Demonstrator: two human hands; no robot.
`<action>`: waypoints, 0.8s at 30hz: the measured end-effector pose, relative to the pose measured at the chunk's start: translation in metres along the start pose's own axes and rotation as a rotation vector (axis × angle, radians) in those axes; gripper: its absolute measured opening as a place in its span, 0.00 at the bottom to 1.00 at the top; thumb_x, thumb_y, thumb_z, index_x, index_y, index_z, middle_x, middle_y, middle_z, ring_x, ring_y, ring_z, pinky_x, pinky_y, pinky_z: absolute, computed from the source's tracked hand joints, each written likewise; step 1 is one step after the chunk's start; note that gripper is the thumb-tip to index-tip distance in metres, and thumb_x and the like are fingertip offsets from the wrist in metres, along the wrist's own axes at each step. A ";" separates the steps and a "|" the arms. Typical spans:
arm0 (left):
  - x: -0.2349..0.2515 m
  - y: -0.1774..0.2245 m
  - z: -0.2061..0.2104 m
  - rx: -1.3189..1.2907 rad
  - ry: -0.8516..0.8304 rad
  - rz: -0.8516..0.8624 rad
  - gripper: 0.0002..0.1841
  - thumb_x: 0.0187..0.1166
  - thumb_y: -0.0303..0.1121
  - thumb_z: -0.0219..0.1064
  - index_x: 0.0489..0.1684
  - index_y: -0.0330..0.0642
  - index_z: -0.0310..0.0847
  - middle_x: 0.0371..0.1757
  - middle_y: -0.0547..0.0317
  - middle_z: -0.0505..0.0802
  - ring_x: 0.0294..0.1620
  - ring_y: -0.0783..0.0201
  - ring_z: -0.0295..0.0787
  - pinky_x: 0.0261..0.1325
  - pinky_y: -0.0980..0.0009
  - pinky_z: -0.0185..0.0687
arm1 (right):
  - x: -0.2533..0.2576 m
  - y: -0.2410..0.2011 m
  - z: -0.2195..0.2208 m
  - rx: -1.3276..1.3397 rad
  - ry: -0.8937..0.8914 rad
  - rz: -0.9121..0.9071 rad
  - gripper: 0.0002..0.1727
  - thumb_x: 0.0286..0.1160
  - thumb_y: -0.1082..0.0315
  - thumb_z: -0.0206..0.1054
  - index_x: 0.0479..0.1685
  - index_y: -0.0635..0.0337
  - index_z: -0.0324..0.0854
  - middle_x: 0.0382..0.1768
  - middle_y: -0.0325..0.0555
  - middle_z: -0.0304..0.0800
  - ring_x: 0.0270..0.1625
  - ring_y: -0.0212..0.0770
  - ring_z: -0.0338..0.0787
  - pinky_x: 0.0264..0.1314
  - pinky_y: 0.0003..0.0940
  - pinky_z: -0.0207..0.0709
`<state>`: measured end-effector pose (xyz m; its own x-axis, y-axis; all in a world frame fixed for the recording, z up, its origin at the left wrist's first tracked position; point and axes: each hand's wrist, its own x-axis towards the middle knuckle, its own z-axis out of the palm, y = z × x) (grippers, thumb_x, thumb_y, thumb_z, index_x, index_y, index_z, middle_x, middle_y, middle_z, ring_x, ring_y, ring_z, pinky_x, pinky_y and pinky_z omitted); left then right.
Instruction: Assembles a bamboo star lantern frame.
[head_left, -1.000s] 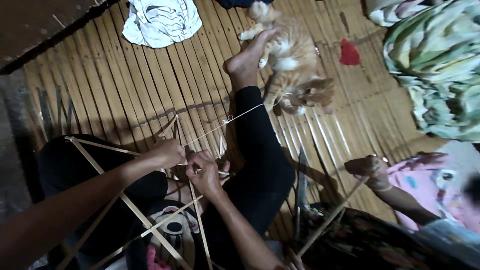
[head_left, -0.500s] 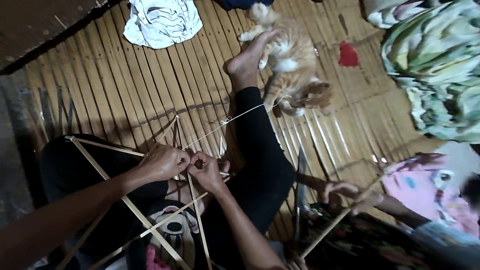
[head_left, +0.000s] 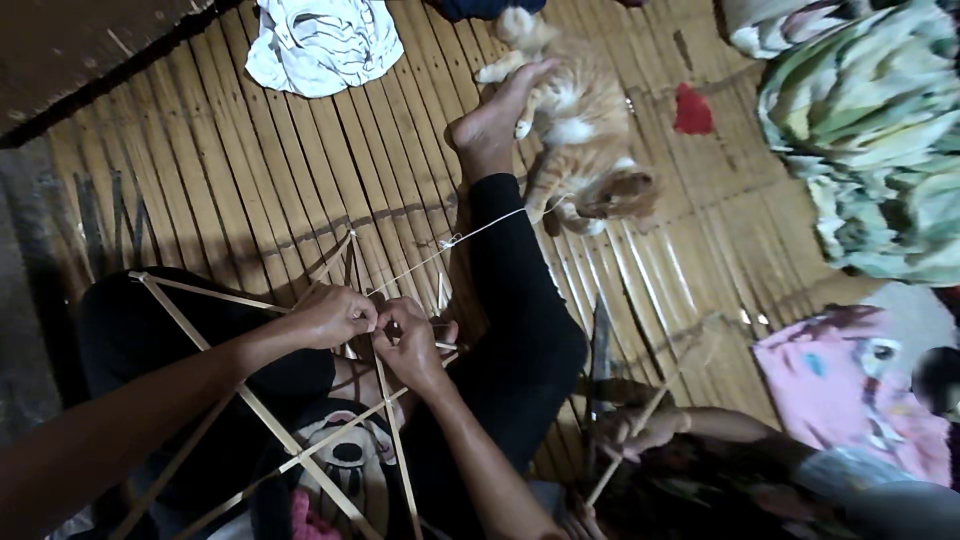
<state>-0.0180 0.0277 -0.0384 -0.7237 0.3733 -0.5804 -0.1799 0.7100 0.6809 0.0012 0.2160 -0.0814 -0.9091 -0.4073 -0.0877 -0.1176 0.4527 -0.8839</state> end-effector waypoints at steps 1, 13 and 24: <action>0.000 0.002 -0.001 -0.006 -0.006 -0.012 0.07 0.85 0.32 0.67 0.45 0.44 0.92 0.32 0.59 0.90 0.34 0.64 0.82 0.45 0.58 0.78 | -0.001 -0.001 -0.002 -0.021 -0.001 0.003 0.04 0.66 0.73 0.71 0.32 0.66 0.87 0.48 0.56 0.90 0.54 0.48 0.90 0.55 0.41 0.85; 0.002 0.002 -0.004 -0.081 -0.048 -0.028 0.07 0.86 0.31 0.66 0.44 0.41 0.91 0.31 0.61 0.90 0.31 0.70 0.80 0.41 0.67 0.76 | -0.012 0.001 -0.007 -0.028 0.091 -0.012 0.02 0.63 0.73 0.74 0.31 0.61 0.90 0.48 0.53 0.90 0.56 0.45 0.90 0.56 0.35 0.85; 0.004 0.001 -0.003 -0.089 -0.039 -0.031 0.07 0.85 0.31 0.67 0.42 0.41 0.91 0.33 0.60 0.91 0.36 0.69 0.83 0.46 0.64 0.77 | -0.012 -0.003 0.002 -0.088 0.116 -0.063 0.03 0.60 0.71 0.76 0.29 0.61 0.90 0.48 0.53 0.91 0.56 0.50 0.89 0.56 0.42 0.84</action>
<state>-0.0228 0.0284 -0.0383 -0.6905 0.3765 -0.6176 -0.2617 0.6660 0.6986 0.0127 0.2181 -0.0786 -0.9383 -0.3448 0.0246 -0.2056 0.4993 -0.8417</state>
